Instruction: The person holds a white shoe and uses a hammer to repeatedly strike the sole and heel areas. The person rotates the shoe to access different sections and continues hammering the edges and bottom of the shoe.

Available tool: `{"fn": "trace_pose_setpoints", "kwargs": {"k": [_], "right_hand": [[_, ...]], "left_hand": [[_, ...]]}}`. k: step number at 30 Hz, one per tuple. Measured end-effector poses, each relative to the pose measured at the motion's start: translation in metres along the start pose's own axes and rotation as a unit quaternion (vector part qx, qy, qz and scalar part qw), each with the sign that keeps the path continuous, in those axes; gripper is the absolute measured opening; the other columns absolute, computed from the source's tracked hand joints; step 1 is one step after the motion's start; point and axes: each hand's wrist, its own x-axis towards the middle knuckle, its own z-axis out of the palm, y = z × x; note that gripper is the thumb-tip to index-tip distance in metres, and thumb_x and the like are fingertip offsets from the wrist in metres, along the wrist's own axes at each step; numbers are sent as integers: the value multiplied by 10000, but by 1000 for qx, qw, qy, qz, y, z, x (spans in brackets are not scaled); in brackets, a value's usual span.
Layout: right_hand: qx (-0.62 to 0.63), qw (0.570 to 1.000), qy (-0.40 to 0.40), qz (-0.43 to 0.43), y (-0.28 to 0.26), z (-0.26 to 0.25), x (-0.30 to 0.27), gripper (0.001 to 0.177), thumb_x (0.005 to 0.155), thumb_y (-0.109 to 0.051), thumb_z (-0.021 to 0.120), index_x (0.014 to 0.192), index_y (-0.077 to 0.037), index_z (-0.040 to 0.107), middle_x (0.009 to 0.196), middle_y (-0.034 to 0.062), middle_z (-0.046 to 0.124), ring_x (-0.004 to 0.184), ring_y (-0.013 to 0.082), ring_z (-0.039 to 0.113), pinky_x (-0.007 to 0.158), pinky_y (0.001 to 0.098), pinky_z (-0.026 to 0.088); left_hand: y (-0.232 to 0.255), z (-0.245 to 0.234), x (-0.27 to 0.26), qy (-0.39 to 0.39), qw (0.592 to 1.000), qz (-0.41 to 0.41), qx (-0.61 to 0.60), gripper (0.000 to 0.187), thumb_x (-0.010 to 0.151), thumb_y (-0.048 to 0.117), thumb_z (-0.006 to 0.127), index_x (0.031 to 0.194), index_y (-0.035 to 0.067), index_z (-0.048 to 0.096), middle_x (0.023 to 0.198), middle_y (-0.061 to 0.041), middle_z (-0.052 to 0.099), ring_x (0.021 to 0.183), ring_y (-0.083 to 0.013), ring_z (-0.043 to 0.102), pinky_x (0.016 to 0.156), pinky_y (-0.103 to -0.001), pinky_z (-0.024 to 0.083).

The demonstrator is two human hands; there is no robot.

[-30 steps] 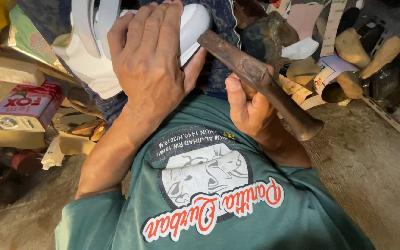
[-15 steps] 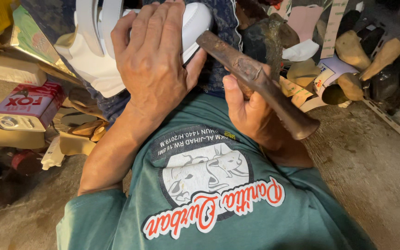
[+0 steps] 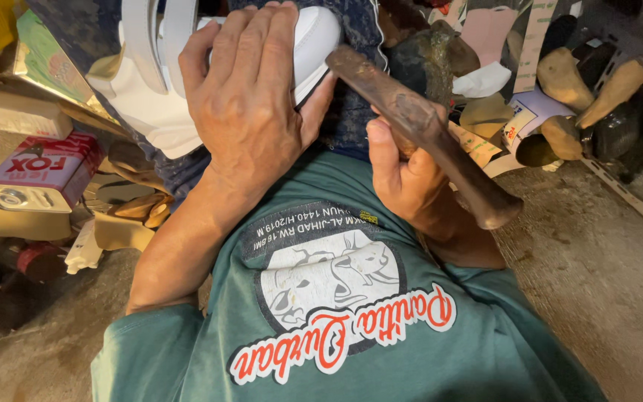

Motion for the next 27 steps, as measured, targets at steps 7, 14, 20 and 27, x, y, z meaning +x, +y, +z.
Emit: {"fn": "trace_pose_setpoints", "kwargs": {"k": [7, 14, 20, 27], "right_hand": [[38, 997, 1, 65, -14, -7, 11, 192, 1061, -126, 584, 1129, 50, 622, 1019, 171, 661, 757, 270, 661, 703, 372, 562], [-92, 993, -65, 25, 24, -42, 32, 278, 1157, -203, 660, 1214, 59, 588, 878, 112, 669, 648, 159, 640, 533, 300, 568], [236, 962, 134, -37, 32, -11, 5, 123, 979, 165, 288, 1082, 145, 352, 749, 211, 349, 573, 324, 399, 538, 499, 549], [68, 994, -23, -82, 20, -24, 32, 273, 1114, -155, 508, 1088, 108, 577, 1059, 225, 581, 774, 269, 601, 675, 370, 527]], "left_hand": [[-1, 1, 1, -3, 1000, 0, 5, 538, 1101, 463, 526, 1282, -29, 646, 1223, -144, 720, 1136, -317, 667, 998, -439, 420], [-2, -3, 2, -10, 1000, -12, -17, 509, 1103, 440, 660, 1313, -23, 635, 1234, -167, 731, 1152, -325, 666, 1018, -441, 420], [-2, -3, 3, -7, 1000, -9, -12, 510, 1101, 435, 697, 1308, -26, 636, 1222, -168, 742, 1154, -327, 679, 1009, -434, 431], [0, -3, 4, 7, 1000, 7, -21, 478, 1104, 427, 603, 1246, -26, 659, 1191, -157, 743, 1117, -319, 686, 1017, -429, 409]]}}
